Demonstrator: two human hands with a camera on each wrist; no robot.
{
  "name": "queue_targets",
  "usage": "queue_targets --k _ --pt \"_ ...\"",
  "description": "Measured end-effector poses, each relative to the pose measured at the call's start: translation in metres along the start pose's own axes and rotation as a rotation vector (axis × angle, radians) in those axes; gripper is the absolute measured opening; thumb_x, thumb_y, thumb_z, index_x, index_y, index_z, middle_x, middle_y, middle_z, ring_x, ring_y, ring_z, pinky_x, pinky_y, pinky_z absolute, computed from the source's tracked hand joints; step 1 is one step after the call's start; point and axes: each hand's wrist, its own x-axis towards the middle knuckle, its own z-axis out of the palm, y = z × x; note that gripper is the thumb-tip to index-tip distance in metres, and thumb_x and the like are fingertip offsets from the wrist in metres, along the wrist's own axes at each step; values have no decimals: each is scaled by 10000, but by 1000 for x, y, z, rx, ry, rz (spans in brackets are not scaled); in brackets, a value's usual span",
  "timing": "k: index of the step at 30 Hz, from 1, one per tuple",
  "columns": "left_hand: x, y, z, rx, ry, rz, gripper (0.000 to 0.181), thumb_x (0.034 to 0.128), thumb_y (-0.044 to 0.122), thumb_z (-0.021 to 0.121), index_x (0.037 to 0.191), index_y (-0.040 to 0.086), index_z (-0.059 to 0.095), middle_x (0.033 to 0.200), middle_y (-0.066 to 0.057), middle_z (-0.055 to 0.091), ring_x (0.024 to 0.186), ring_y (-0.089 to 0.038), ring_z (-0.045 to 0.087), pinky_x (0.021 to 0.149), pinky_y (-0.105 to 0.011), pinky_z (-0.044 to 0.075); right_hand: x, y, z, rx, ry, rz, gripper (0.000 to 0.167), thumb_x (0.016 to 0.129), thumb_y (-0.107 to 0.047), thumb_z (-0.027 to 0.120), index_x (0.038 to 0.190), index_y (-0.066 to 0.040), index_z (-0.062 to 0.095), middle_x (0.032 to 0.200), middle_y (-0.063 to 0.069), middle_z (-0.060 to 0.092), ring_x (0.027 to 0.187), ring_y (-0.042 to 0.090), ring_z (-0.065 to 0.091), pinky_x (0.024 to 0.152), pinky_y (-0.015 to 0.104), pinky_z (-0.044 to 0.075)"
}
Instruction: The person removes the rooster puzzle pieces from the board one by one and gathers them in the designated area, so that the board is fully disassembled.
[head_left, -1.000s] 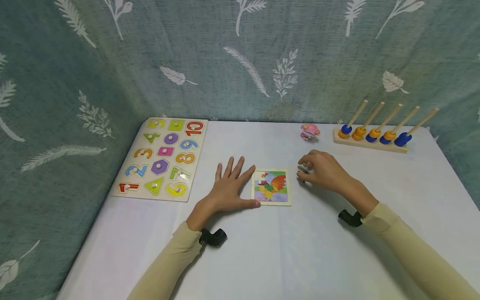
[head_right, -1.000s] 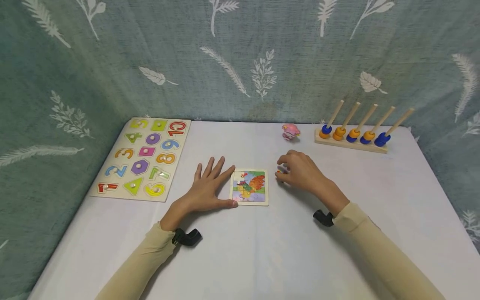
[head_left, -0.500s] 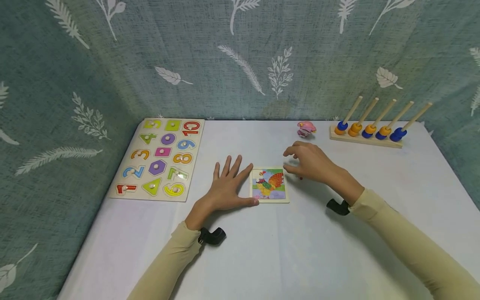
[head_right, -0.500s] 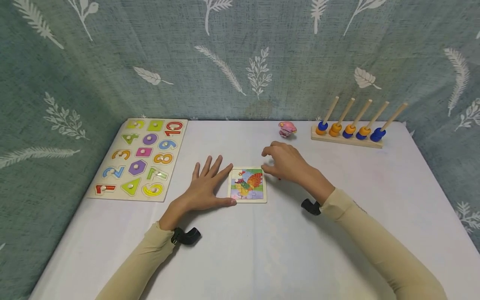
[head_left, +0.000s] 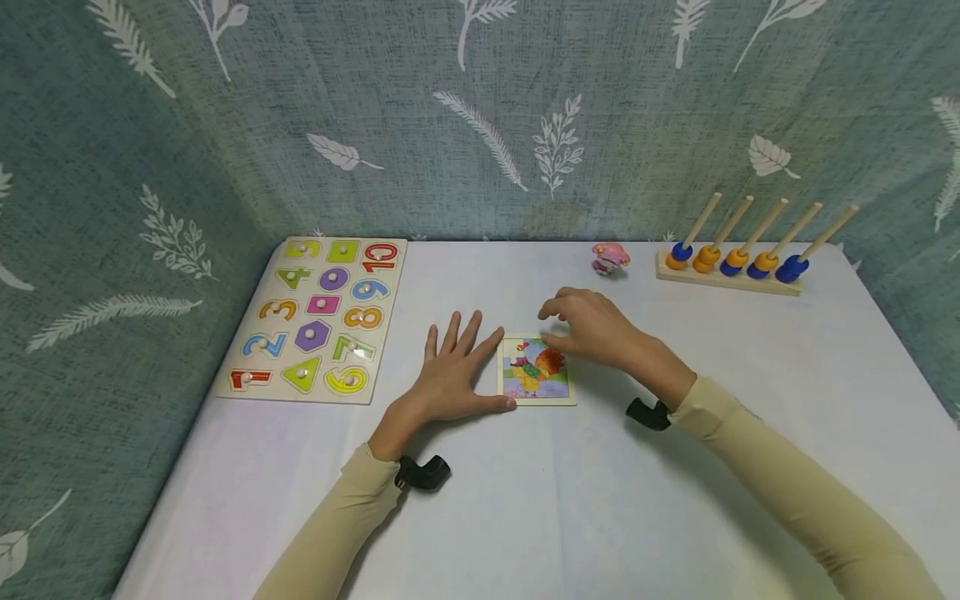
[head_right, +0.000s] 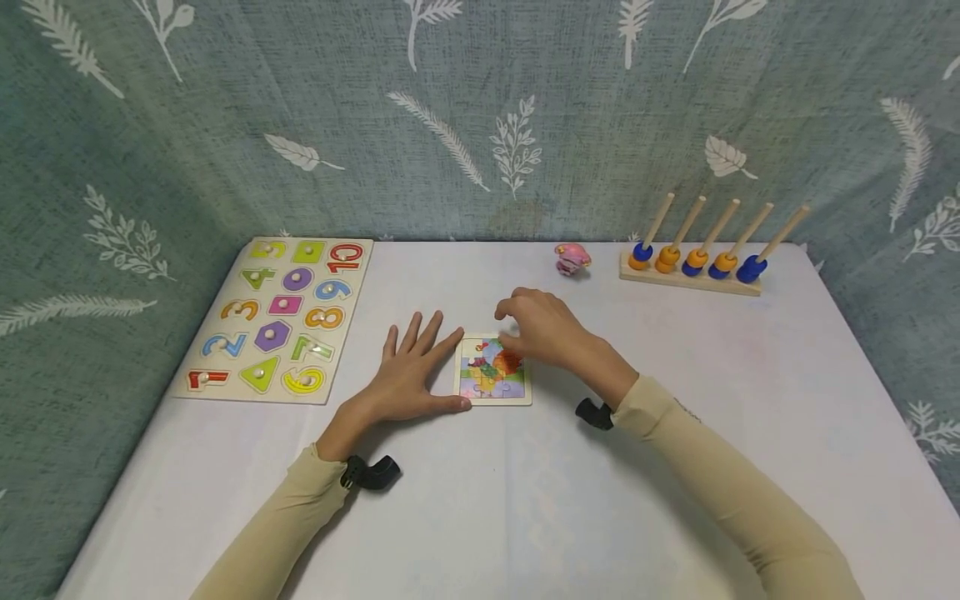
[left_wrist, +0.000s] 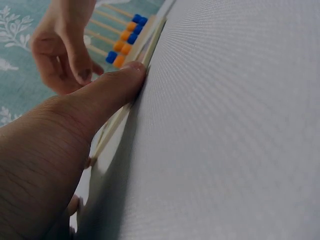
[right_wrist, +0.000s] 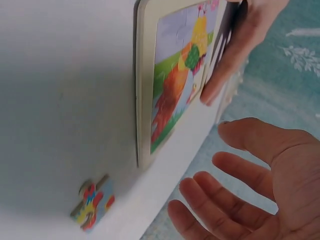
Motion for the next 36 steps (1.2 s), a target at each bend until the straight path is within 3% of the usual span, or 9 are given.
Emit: queue_targets --k 7,19,28,36 --pt "-1 -1 0 -7 1 5 1083 767 743 678 1615 248 220 1672 -127 13 1506 -386 -100 1134 -632 -94 6 -8 12 -35 -51 -5 313 868 -195 785 1147 -59 747 1082 108 674 941 265 633 840 449 515" --pt "-2 0 0 -3 2 9 1074 774 745 666 1616 250 219 1671 -131 10 1504 -394 -104 1132 -638 -89 9 -20 28 -76 -84 -80 194 868 -175 773 1047 -101 767 935 57 632 726 174 523 656 346 467" --pt "-2 1 0 5 1 -2 1075 767 754 662 1614 258 223 1672 -124 17 1506 -392 -95 1137 -633 -82 12 -20 34 -107 -91 -62 241 863 -204 784 1085 -113 770 943 68 614 718 182 505 607 320 444" --pt "-2 0 1 8 14 7 1070 772 750 662 1612 242 236 1670 -133 24 1506 -396 -89 1135 -636 -81 10 -21 34 -114 -67 -56 192 850 -198 797 1020 -112 779 949 68 624 749 193 526 629 339 462"
